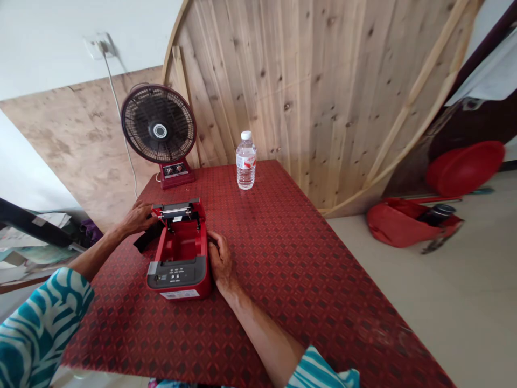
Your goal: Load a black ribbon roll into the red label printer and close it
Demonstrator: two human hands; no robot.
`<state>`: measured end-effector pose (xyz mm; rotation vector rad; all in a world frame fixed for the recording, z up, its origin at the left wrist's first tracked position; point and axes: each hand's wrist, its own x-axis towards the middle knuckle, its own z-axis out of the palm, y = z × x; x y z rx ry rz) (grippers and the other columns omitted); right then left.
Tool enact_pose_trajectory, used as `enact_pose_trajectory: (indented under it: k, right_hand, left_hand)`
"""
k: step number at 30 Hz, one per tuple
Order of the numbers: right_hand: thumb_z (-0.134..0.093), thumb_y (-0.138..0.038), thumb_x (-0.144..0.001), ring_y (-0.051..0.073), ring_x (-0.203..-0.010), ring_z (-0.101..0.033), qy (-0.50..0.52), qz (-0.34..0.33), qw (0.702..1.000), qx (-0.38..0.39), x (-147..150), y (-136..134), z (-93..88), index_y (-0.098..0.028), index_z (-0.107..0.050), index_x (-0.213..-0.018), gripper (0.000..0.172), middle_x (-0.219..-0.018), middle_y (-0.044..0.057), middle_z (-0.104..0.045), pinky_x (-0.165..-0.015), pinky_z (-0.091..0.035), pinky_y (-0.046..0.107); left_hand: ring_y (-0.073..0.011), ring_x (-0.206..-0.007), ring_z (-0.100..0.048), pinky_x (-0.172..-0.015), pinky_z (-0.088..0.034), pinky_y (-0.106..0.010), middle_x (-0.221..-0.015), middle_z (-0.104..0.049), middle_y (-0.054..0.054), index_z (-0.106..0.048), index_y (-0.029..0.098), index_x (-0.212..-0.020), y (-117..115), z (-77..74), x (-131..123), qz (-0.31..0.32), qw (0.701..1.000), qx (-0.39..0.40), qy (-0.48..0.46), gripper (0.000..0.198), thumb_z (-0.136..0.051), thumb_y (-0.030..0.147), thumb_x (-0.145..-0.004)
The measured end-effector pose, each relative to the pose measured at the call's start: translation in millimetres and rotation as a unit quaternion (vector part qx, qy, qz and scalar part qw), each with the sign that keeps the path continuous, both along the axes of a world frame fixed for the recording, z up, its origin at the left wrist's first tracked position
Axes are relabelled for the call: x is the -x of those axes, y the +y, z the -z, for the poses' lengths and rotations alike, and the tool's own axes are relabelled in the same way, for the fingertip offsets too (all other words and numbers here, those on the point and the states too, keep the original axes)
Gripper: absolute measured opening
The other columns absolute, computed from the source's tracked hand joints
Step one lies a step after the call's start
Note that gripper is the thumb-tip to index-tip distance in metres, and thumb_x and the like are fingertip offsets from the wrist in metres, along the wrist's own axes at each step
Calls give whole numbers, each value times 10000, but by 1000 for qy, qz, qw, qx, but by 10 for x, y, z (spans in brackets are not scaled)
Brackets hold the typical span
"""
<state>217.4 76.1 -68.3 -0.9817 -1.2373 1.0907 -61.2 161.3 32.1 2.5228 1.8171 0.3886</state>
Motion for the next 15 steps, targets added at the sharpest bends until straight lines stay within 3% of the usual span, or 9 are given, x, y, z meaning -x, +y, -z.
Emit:
enact_pose_trajectory:
  k: [3, 7, 9, 12, 15]
  right_hand:
    - [-462, -358, -868, 233, -1137, -579, 2, 1, 1000, 1, 8, 8, 10, -232, -610, -1152, 344, -1204, 71, -644, -1017, -431, 435]
    - [-476, -365, -850, 230, -1145, -574, 14, 8, 1000, -7, 32, 34, 36, -226, -619, -1137, 350, -1200, 70, -650, -1026, -420, 429]
    - [-480, -371, -842, 229, -1141, -575, 25, 15, 1000, -10, 43, 44, 46, -225, -626, -1125, 350, -1193, 67, -655, -1028, -416, 427]
    - [-486, -388, -835, 234, -1119, -588, 33, 15, 999, -2, 43, 48, 50, -226, -634, -1114, 354, -1167, 65, -667, -1009, -430, 425]
    - [-495, -386, -838, 235, -1110, -594, 24, 6, 1000, 4, 28, 40, 41, -236, -634, -1121, 349, -1182, 59, -667, -992, -444, 421]
  left_hand:
    - [-299, -1092, -591, -1071, -318, -482, -1057, -713, -116, -699, 194, -940, -103, -8, 8, -5, 999, -28, -31, 281, -543, 360, -775]
    - [-276, -1022, -623, -975, -433, -420, -1064, -709, -122, -666, 155, -1038, -420, -94, 93, -43, 992, -57, -101, 414, -469, 458, -837]
    - [-263, -966, -651, -883, -492, -369, -1030, -720, -110, -655, 151, -1038, -631, -173, 129, -87, 974, -49, -205, 452, -492, 519, -833]
    - [-251, -874, -672, -760, -526, -318, -977, -734, -88, -662, 163, -1034, -935, -293, 107, -139, 918, -14, -370, 494, -606, 575, -767]
    - [-248, -837, -671, -713, -523, -308, -963, -734, -87, -682, 169, -1012, -1154, -355, -15, -127, 904, 15, -408, 522, -676, 596, -711]
